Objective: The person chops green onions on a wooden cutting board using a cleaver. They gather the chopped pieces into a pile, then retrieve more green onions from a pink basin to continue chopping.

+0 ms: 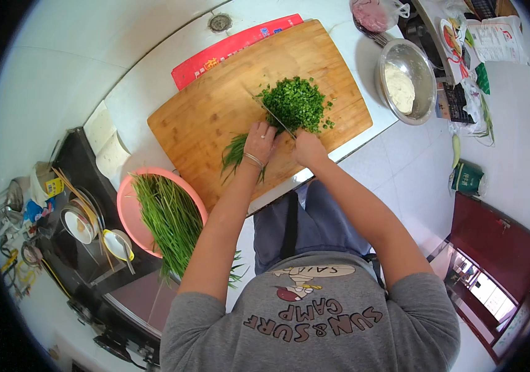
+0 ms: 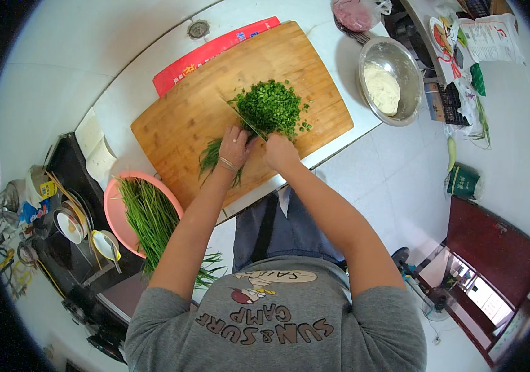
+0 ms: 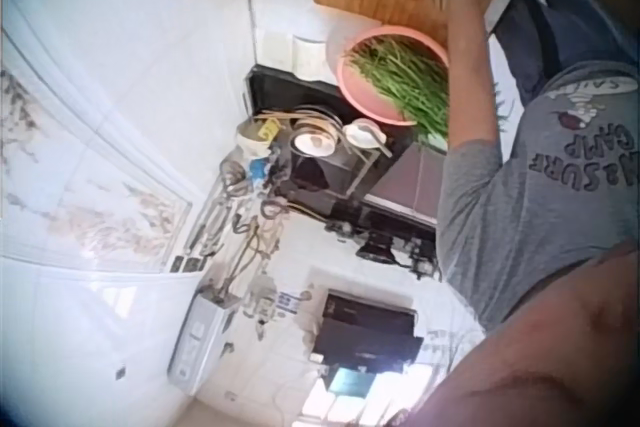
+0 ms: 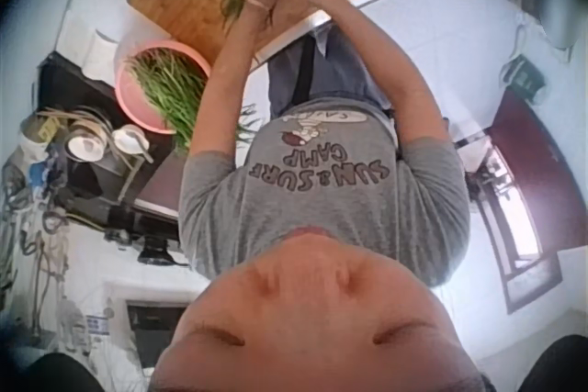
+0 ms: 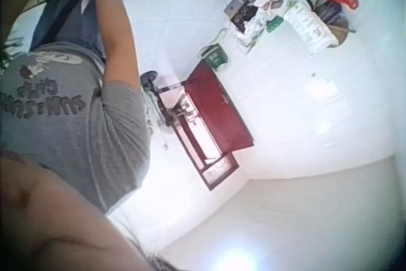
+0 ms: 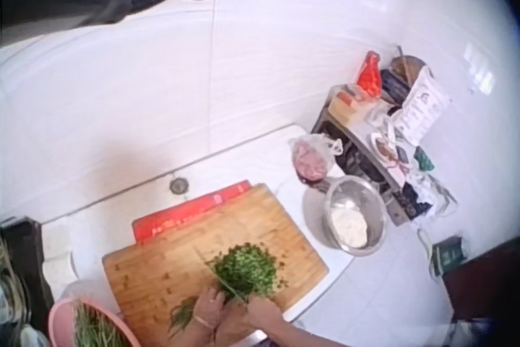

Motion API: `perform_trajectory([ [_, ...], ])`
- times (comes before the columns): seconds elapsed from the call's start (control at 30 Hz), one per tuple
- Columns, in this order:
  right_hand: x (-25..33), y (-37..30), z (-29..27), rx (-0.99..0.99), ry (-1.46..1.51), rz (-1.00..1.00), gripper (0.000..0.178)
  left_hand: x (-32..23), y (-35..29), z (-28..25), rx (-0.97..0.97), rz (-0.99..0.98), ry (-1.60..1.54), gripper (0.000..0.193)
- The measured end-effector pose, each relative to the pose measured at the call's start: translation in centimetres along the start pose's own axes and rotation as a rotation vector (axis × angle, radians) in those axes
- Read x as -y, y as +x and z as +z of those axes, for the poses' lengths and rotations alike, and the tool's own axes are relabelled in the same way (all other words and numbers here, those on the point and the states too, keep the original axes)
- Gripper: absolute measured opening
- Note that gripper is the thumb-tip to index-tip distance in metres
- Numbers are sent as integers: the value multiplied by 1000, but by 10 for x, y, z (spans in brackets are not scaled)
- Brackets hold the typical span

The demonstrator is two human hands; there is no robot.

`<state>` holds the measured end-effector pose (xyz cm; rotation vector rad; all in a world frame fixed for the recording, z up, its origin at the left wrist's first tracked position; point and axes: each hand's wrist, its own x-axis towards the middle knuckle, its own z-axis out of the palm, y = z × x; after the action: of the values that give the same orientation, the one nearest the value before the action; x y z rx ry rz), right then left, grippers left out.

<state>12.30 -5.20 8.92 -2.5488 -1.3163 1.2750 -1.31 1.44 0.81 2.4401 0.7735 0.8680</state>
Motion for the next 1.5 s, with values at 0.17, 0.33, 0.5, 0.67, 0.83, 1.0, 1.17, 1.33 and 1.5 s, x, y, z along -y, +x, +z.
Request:
perform_trajectory([
  [0.17, 2, 12, 8, -30, 9, -54, 21, 8, -12, 8, 67, 54, 72, 21],
  [0.33, -9, 29, 3, -13, 41, -104, 18, -1, -3, 5, 58, 32, 117, 14],
  [0.5, -2, 19, 1, -96, 56, -80, 21, 3, -3, 9, 79, 37, 130, 15],
  [0.67, -2, 18, -2, -63, -28, -75, 19, -4, -2, 5, 62, 26, 77, 16],
  [0.83, 15, 27, 9, -170, 6, -103, 16, -1, -6, 4, 149, 30, 99, 18],
  [1.0, 17, 29, -2, -243, 84, -183, 13, -5, -7, 0, 125, 42, 84, 18],
  [1.17, -10, 8, -6, -226, 65, -178, 15, 5, -6, 6, 104, 76, 101, 17],
  [1.33, -8, -3, -10, -130, 45, -68, 17, -1, 1, 2, 72, 56, 52, 17],
  [1.5, 4, -8, -8, -72, -45, -7, 18, 2, -2, 0, 140, 26, 72, 16],
])
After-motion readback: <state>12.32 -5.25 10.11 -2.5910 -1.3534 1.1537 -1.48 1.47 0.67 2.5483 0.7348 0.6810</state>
